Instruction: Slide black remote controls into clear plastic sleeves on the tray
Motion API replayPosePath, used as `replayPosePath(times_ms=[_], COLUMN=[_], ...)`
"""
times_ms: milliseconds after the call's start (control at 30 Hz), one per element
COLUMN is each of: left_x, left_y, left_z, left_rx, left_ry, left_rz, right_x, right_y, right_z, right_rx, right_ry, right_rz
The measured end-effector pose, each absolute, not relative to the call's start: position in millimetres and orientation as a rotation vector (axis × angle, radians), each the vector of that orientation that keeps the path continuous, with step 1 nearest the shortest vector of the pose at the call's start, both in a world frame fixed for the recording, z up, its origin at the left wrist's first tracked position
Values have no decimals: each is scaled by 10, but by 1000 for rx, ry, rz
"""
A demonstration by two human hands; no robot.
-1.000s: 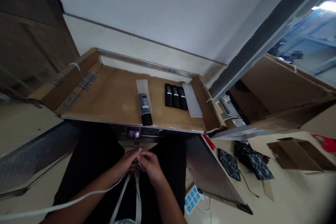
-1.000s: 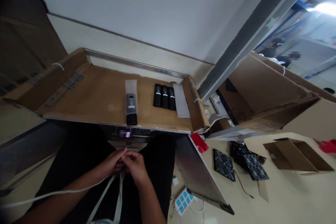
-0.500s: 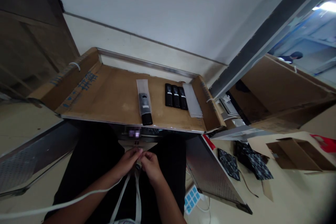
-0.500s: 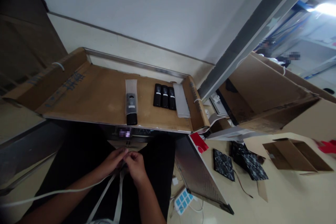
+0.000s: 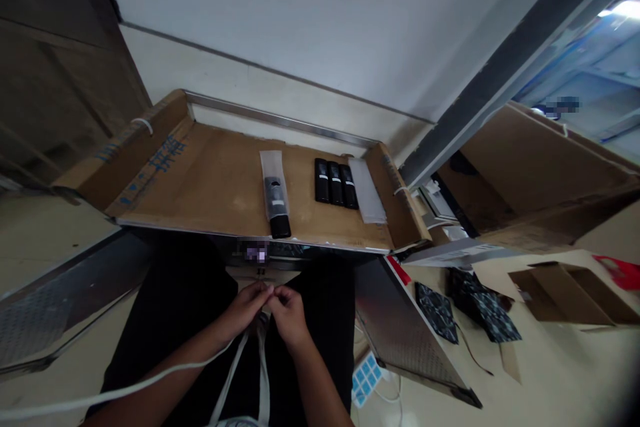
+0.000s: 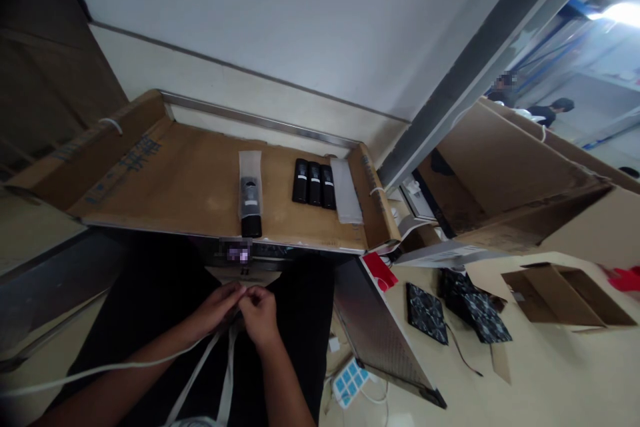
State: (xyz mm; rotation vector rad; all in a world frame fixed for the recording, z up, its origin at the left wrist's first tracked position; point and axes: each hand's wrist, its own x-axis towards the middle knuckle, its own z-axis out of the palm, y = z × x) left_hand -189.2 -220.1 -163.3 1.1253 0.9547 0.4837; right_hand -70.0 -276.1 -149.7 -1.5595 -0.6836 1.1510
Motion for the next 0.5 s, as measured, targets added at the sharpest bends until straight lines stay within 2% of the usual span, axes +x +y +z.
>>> replayPosePath(times_ms=[133, 333, 500], left_x=[-1891, -1888, -1885], left_y=[-2195, -2184, -2178], left_z=[-1662, -1634, -1605], left_rx=[1107, 1016, 923], left_ry=[989, 1012, 986], left_rz=[501, 495, 433], right_x=[-694, -675, -668], right_y=[-2745, -2763, -2802], right_z=[-1512, -1502, -1503], right_rx=[-1538, -1469, -1436], right_ry=[-610, -478, -527], right_rz=[1129, 1401, 1428])
